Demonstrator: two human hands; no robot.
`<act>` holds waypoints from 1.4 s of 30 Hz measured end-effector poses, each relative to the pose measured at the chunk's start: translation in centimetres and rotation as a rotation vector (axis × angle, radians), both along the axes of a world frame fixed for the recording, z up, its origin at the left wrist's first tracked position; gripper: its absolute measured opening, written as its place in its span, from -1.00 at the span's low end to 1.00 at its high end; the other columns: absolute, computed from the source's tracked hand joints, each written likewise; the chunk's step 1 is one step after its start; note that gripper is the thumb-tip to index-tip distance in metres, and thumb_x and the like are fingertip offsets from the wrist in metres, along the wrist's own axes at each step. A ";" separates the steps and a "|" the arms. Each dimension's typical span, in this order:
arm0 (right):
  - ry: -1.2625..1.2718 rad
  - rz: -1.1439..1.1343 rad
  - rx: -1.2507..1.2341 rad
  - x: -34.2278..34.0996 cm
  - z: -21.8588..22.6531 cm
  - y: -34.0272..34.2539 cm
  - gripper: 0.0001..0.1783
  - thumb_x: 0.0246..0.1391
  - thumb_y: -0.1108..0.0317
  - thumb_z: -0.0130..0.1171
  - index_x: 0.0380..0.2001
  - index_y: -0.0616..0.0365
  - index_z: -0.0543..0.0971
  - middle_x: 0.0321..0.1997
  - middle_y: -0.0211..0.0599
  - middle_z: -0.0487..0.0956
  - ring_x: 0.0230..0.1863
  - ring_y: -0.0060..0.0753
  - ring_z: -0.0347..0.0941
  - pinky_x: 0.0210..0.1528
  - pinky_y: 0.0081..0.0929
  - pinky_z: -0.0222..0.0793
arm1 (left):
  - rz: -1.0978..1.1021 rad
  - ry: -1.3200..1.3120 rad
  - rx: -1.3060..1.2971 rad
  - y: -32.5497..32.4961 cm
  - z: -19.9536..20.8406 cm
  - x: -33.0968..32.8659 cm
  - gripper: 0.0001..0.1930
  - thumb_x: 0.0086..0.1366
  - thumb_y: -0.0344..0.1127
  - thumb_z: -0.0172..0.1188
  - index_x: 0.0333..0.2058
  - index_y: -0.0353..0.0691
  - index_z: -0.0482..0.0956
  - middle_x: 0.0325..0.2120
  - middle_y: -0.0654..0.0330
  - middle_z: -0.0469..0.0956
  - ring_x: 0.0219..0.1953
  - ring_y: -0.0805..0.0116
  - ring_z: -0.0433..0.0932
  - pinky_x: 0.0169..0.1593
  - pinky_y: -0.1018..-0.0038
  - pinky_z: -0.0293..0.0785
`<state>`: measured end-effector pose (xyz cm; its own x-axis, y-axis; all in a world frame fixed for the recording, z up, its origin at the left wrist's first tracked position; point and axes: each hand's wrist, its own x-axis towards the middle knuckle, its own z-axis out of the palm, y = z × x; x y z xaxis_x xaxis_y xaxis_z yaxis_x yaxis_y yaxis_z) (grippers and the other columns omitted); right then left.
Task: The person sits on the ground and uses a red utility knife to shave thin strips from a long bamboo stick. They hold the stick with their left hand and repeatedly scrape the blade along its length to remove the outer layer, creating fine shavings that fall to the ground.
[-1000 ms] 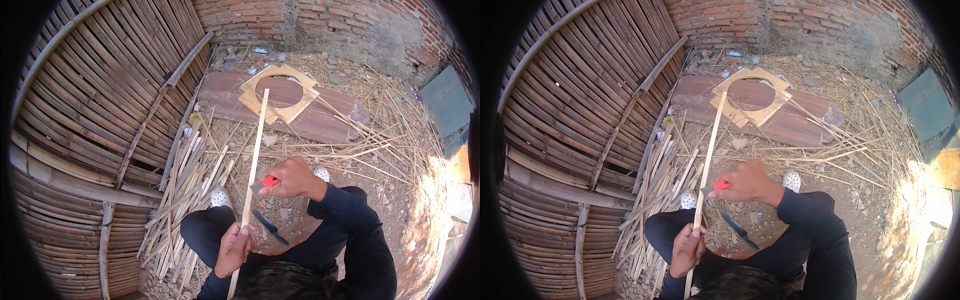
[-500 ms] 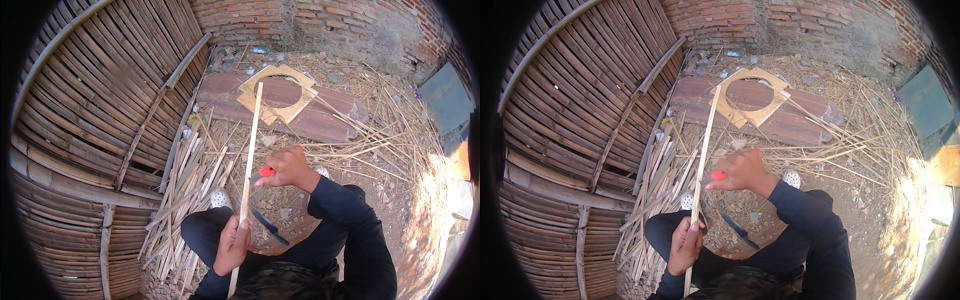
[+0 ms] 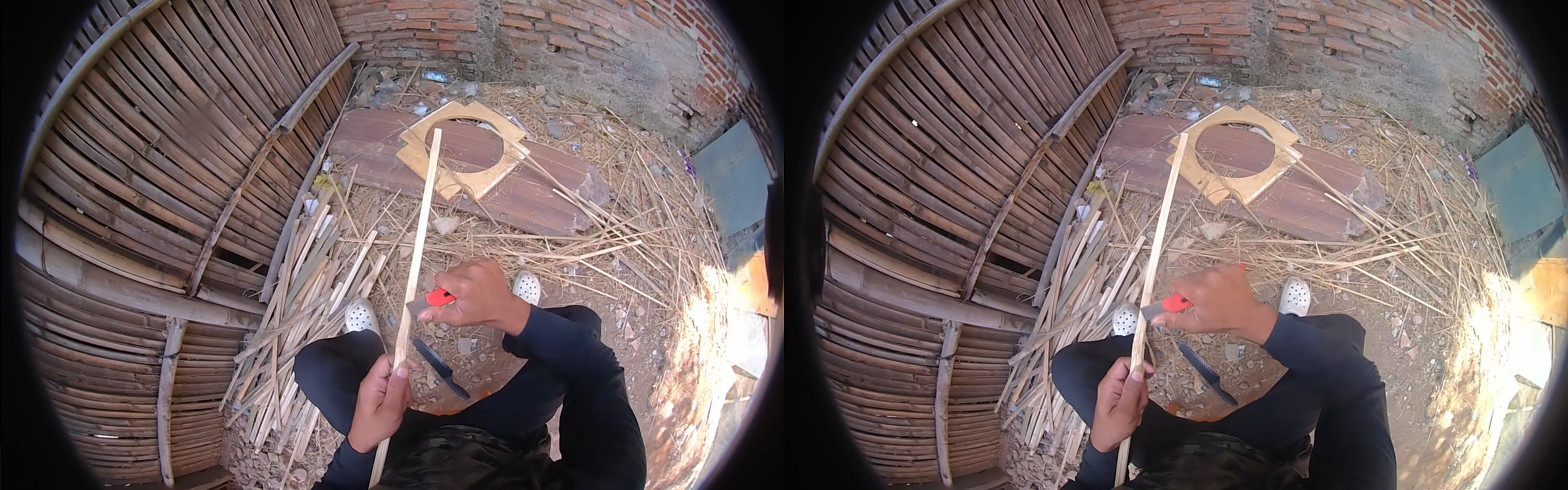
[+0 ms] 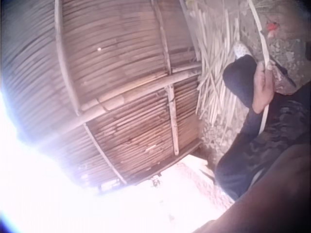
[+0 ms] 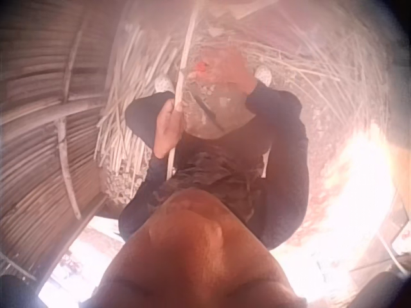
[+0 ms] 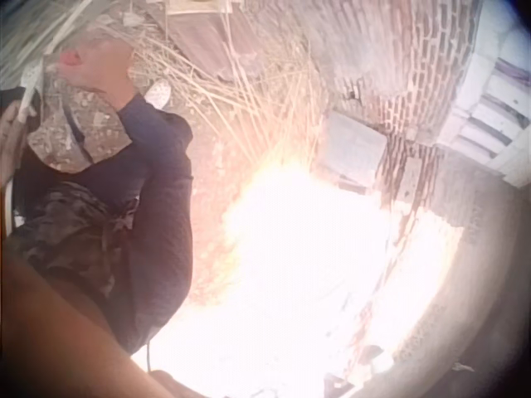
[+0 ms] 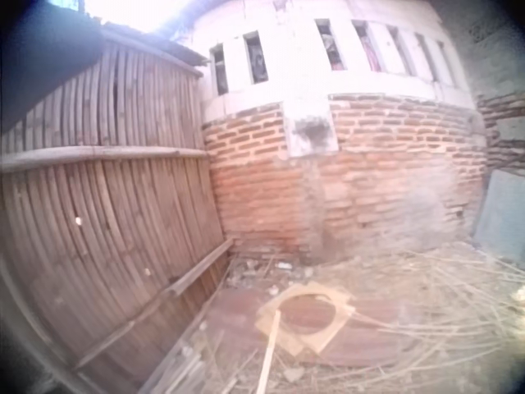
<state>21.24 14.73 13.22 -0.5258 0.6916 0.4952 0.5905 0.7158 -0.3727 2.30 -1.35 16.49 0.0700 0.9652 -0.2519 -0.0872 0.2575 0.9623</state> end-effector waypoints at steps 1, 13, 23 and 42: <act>-0.015 0.041 0.013 -0.4 0.2 -0.9 -0.30 -0.06 -0.44 0.12 -0.69 0.05 0.53 -0.78 -0.29 0.45 -0.73 -0.19 0.45 -0.67 -0.26 0.30 | 0.014 0.019 0.000 0.1 0.0 -0.2 -0.76 0.50 -0.21 -0.12 -0.14 -0.26 0.41 -0.75 0.43 0.24 -0.74 0.72 0.09 -0.65 0.68 -0.02; -0.053 0.050 -0.010 -0.4 0.3 0.0 -0.33 -0.11 -0.42 0.18 -0.71 0.02 0.53 -0.78 -0.30 0.45 -0.74 -0.20 0.43 -0.68 -0.29 0.26 | -0.020 0.127 0.020 -0.9 -0.3 0.0 -0.78 0.49 -0.23 -0.09 -0.15 -0.27 0.40 -0.69 0.47 0.23 -0.66 0.74 0.12 -0.58 0.69 0.01; -0.110 -0.337 -0.247 2.5 -1.1 6.8 -0.22 0.07 -0.45 -0.07 -0.61 0.11 0.63 -0.73 -0.18 0.51 -0.65 -0.09 0.50 -0.59 -0.20 0.35 | -0.106 0.098 -0.054 -2.3 -0.7 0.1 -0.81 0.48 -0.28 -0.08 -0.16 -0.28 0.44 -0.64 0.41 0.29 -0.59 0.69 0.24 -0.52 0.63 0.18; -0.035 -0.024 -0.046 -0.3 -1.4 1.1 -0.34 0.00 -0.38 0.10 -0.68 0.04 0.58 -0.80 -0.22 0.43 -0.70 -0.11 0.45 -0.67 -0.24 0.26 | -0.016 0.252 -0.005 -1.2 -0.8 -0.1 -0.77 0.46 -0.26 -0.07 -0.17 -0.31 0.44 -0.68 0.35 0.34 -0.61 0.63 0.31 -0.50 0.59 0.26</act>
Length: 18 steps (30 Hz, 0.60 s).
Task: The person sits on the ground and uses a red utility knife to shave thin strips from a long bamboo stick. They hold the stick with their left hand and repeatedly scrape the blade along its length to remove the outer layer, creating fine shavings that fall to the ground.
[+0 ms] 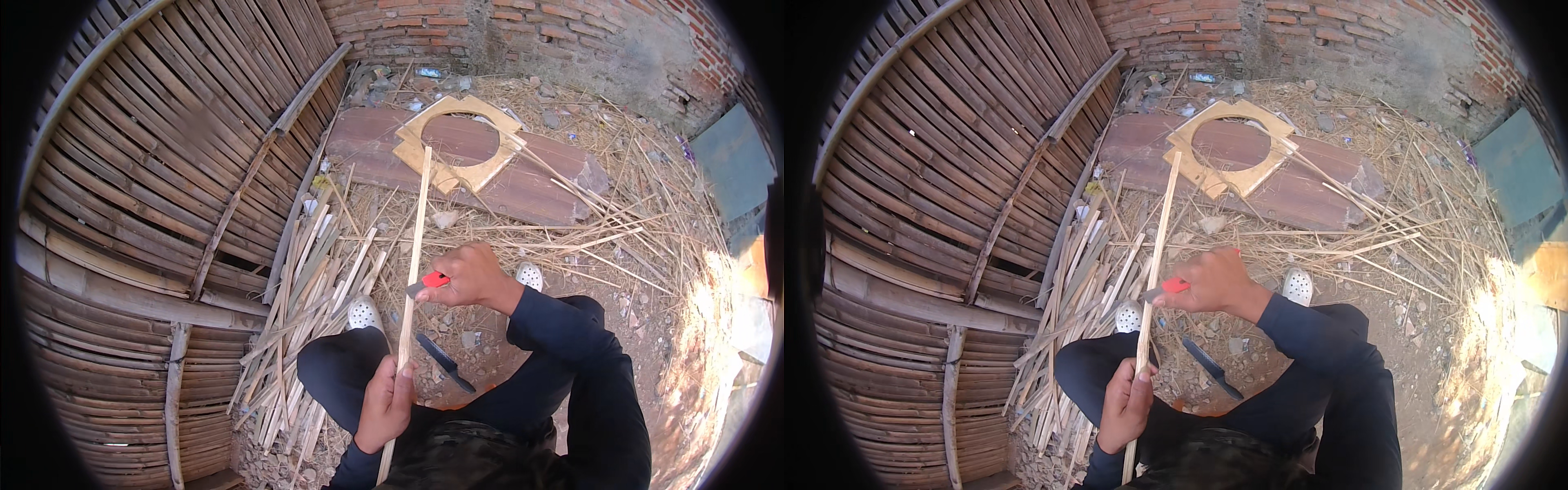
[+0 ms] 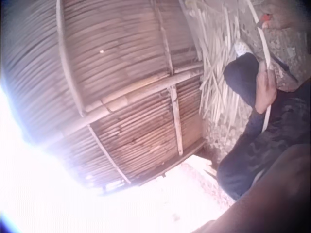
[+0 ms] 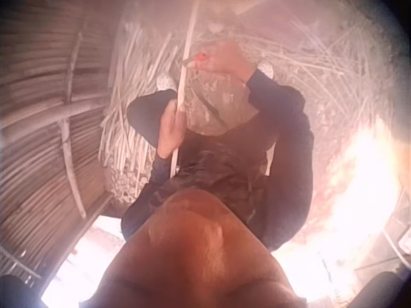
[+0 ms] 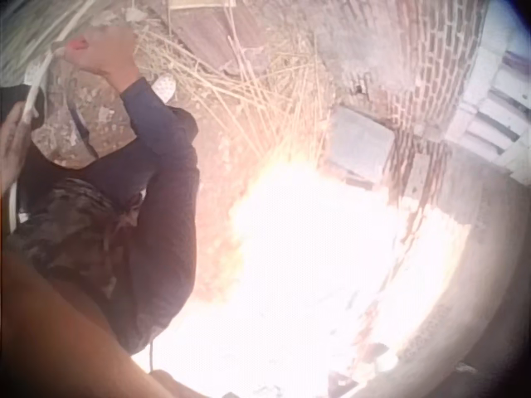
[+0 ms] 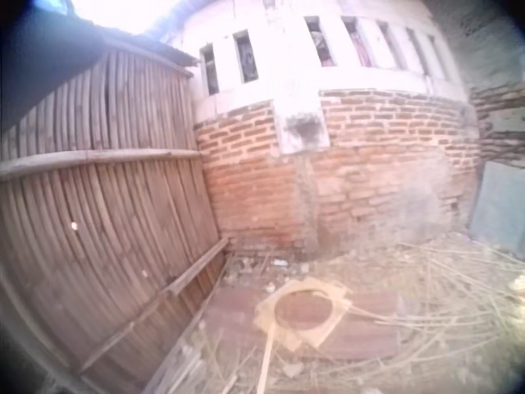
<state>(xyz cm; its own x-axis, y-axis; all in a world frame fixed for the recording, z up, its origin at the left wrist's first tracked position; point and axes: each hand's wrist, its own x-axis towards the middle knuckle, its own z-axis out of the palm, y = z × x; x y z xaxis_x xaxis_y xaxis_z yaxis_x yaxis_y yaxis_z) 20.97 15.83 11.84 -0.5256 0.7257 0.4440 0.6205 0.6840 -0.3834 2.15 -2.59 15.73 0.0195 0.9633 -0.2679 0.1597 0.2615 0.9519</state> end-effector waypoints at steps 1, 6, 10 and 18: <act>-0.015 -0.046 0.004 -0.1 0.2 0.2 -0.33 -0.01 -0.38 0.10 -0.68 0.04 0.57 -0.80 -0.23 0.43 -0.69 -0.12 0.45 -0.67 -0.25 0.26 | -0.008 -0.001 -0.005 -0.1 0.1 0.1 -0.77 0.47 -0.25 -0.07 -0.16 -0.31 0.43 -0.68 0.36 0.33 -0.62 0.64 0.29 -0.50 0.59 0.25; -0.038 -0.287 -0.092 2.9 -1.1 5.3 -0.27 0.00 -0.47 0.00 -0.63 0.01 0.64 -0.74 -0.22 0.51 -0.68 -0.12 0.49 -0.60 -0.19 0.36 | -0.088 -0.106 -0.057 -1.3 0.3 0.4 -0.77 0.49 -0.23 -0.09 -0.16 -0.29 0.41 -0.67 0.41 0.29 -0.63 0.68 0.22 -0.52 0.63 0.19; 0.037 -0.058 -0.075 0.4 -0.5 0.0 -0.30 -0.04 -0.41 0.11 -0.73 0.06 0.54 -0.81 -0.24 0.43 -0.74 -0.10 0.41 -0.66 -0.23 0.26 | -0.009 -0.208 -0.022 -0.8 -0.2 0.4 -0.81 0.49 -0.26 -0.12 -0.17 -0.25 0.38 -0.69 0.47 0.21 -0.67 0.73 0.09 -0.60 0.68 -0.02; 0.053 -0.031 0.152 1.1 -0.5 2.3 -0.28 -0.18 -0.47 0.17 -0.78 0.03 0.45 -0.77 -0.34 0.43 -0.71 -0.14 0.42 -0.66 -0.25 0.27 | -0.036 -0.245 -0.019 -0.3 -0.1 -0.1 -0.78 0.49 -0.23 -0.11 -0.16 -0.28 0.37 -0.67 0.44 0.24 -0.64 0.70 0.17 -0.54 0.67 0.12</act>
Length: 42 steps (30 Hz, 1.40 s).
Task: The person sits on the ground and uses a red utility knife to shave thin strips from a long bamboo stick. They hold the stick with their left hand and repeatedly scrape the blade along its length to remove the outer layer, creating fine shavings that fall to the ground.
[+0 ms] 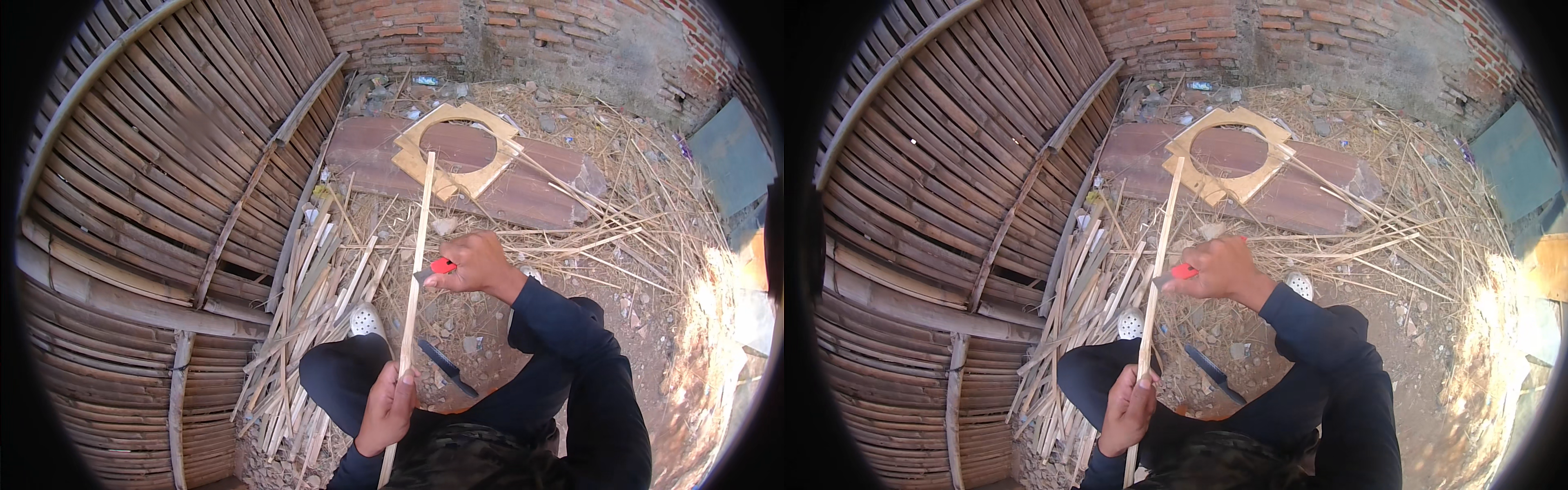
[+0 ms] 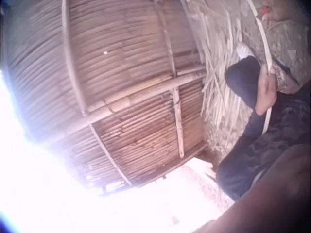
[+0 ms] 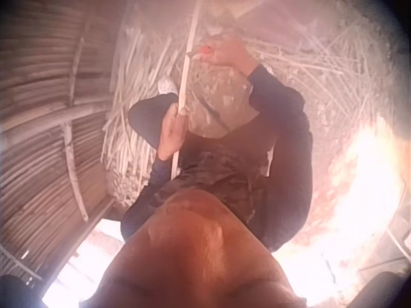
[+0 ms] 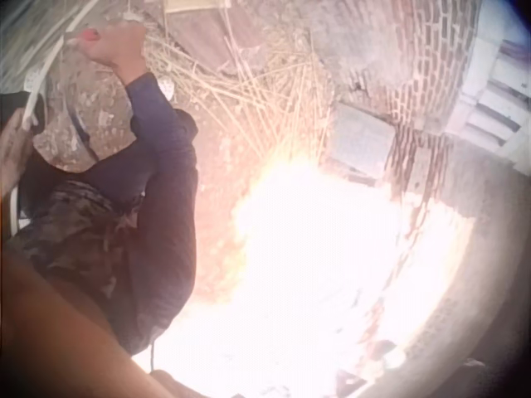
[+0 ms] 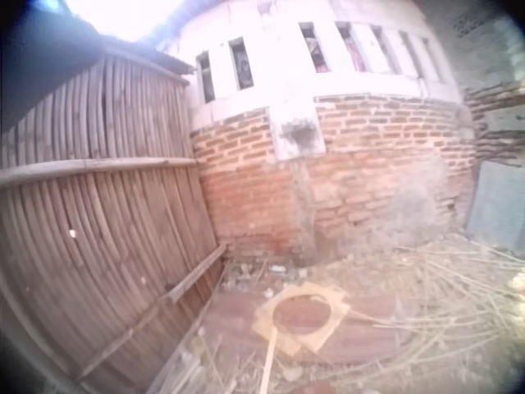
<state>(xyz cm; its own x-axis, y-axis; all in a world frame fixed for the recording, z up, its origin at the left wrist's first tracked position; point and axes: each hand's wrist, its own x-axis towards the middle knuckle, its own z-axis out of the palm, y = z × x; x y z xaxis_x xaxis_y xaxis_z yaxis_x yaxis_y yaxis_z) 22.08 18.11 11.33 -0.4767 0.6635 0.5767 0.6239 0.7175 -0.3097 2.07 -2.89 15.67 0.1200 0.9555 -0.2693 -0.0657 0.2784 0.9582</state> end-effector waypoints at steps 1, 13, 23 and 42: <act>-0.007 -0.001 0.013 0.1 0.0 0.2 -0.28 -0.18 -0.47 0.17 -0.77 0.03 0.45 -0.77 -0.34 0.43 -0.71 -0.14 0.42 -0.66 -0.26 0.27 | -0.003 0.024 -0.002 -0.1 0.0 -0.1 -0.76 0.49 -0.22 -0.10 -0.15 -0.30 0.38 -0.67 0.43 0.26 -0.63 0.69 0.20 -0.51 0.66 0.19; -0.075 -0.174 -0.058 1.7 -1.1 4.2 -0.30 -0.04 -0.40 0.08 -0.75 0.06 0.46 -0.75 -0.26 0.47 -0.68 -0.10 0.45 -0.61 -0.19 0.30 | -0.009 0.020 -0.015 -0.5 -0.6 -0.3 -0.80 0.50 -0.22 -0.12 -0.16 -0.23 0.35 -0.69 0.46 0.21 -0.66 0.71 0.10 -0.59 0.67 0.00; -0.124 -0.364 -0.239 4.1 -2.0 8.4 -0.19 0.00 -0.49 -0.06 -0.62 0.13 0.63 -0.70 -0.08 0.52 -0.55 0.01 0.53 -0.45 -0.05 0.39 | -0.061 -0.034 -0.075 -1.7 -0.9 -0.4 -0.78 0.50 -0.24 -0.12 -0.16 -0.28 0.37 -0.67 0.43 0.24 -0.64 0.69 0.15 -0.54 0.66 0.09; -0.108 0.010 -0.337 1.1 1.1 0.6 -0.29 0.04 -0.42 0.02 -0.55 0.08 0.64 -0.70 -0.10 0.52 -0.61 -0.01 0.51 -0.52 -0.13 0.38 | 0.087 -0.019 -0.084 0.7 -0.1 -1.4 -0.79 0.49 -0.27 -0.11 -0.13 -0.28 0.40 -0.69 0.46 0.23 -0.65 0.74 0.12 -0.57 0.70 0.02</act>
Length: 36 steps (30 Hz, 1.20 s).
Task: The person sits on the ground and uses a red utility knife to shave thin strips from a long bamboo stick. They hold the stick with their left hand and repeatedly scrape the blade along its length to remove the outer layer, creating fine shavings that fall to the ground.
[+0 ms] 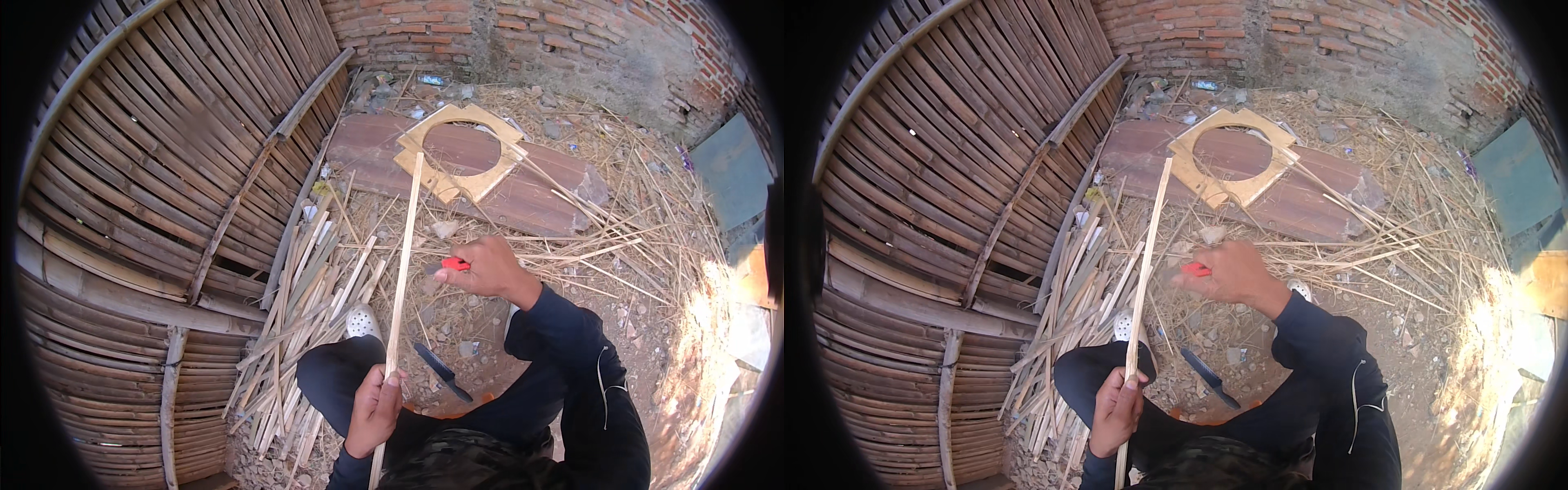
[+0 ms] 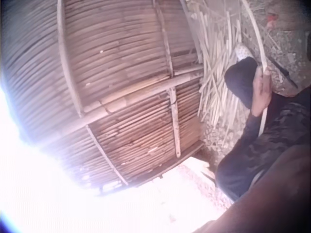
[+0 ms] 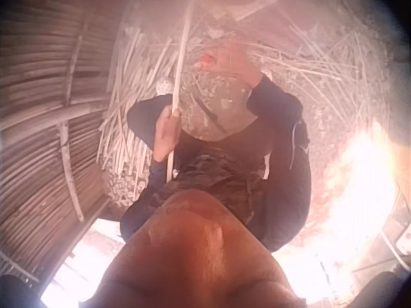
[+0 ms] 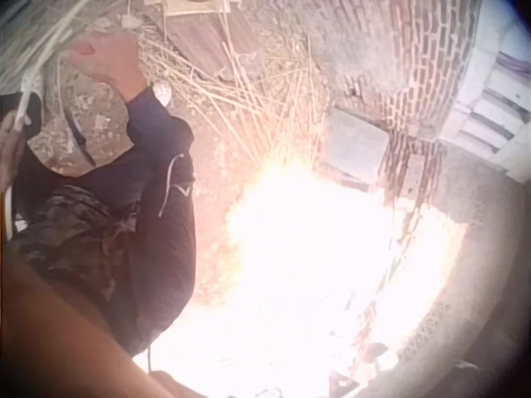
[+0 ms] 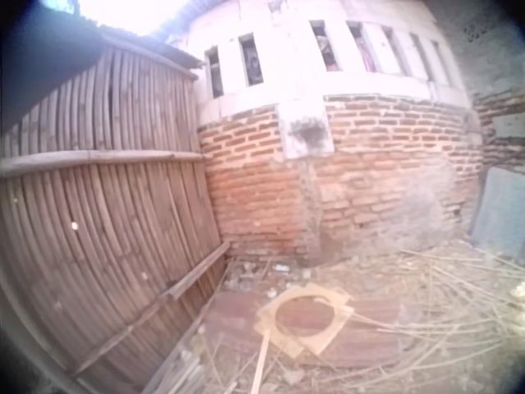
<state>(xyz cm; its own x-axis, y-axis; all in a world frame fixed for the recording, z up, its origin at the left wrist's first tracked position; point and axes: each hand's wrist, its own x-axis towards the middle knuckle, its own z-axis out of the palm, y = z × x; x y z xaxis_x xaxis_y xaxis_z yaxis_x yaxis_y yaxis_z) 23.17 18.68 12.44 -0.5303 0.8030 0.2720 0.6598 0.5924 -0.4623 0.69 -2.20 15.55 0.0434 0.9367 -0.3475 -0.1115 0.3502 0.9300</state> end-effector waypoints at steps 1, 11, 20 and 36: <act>0.024 0.094 0.013 -1.0 0.5 -1.7 -0.30 0.01 -0.43 0.04 -0.55 0.05 0.64 -0.71 -0.14 0.52 -0.63 -0.04 0.51 -0.53 -0.15 0.39 | -0.008 0.015 -0.001 0.2 0.2 0.2 -0.79 0.49 -0.27 -0.11 -0.13 -0.28 0.40 -0.68 0.46 0.23 -0.65 0.74 0.12 -0.57 0.70 0.02; -0.057 -0.032 0.045 -2.0 -0.3 -2.2 -0.30 -0.05 -0.42 0.12 -0.69 0.06 0.57 -0.79 -0.25 0.45 -0.71 -0.09 0.45 -0.66 -0.20 0.26 | -0.042 0.010 0.026 -0.6 0.3 1.4 -0.79 0.49 -0.23 -0.10 -0.16 -0.24 0.40 -0.69 0.47 0.23 -0.67 0.73 0.10 -0.58 0.69 0.00; 0.001 -0.028 0.277 -2.6 -1.2 -0.7 -0.22 0.02 -0.48 -0.04 -0.65 0.08 0.62 -0.77 -0.22 0.48 -0.70 -0.10 0.48 -0.61 -0.19 0.34 | -0.103 0.486 0.133 0.3 1.6 1.4 -0.85 0.43 -0.34 -0.03 -0.18 -0.29 0.43 -0.71 0.15 0.38 -0.65 0.35 0.46 -0.50 0.46 0.33; 0.015 -0.258 0.015 -0.5 -1.4 2.5 -0.29 -0.01 -0.44 0.04 -0.65 0.03 0.62 -0.75 -0.16 0.51 -0.65 -0.08 0.51 -0.58 -0.19 0.36 | -0.137 0.704 0.217 -1.4 2.2 1.3 -0.84 0.38 -0.37 0.02 -0.14 -0.28 0.48 -0.69 0.03 0.48 -0.62 0.06 0.57 -0.51 0.31 0.43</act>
<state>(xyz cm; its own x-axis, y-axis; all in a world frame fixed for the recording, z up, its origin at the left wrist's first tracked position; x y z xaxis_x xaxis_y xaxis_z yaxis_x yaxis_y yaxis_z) 22.65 21.20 11.07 -0.3044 0.9069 0.2913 0.7832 0.4124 -0.4653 2.00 -3.58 17.73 0.0005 0.9896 -0.1440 0.5673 0.1183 0.8150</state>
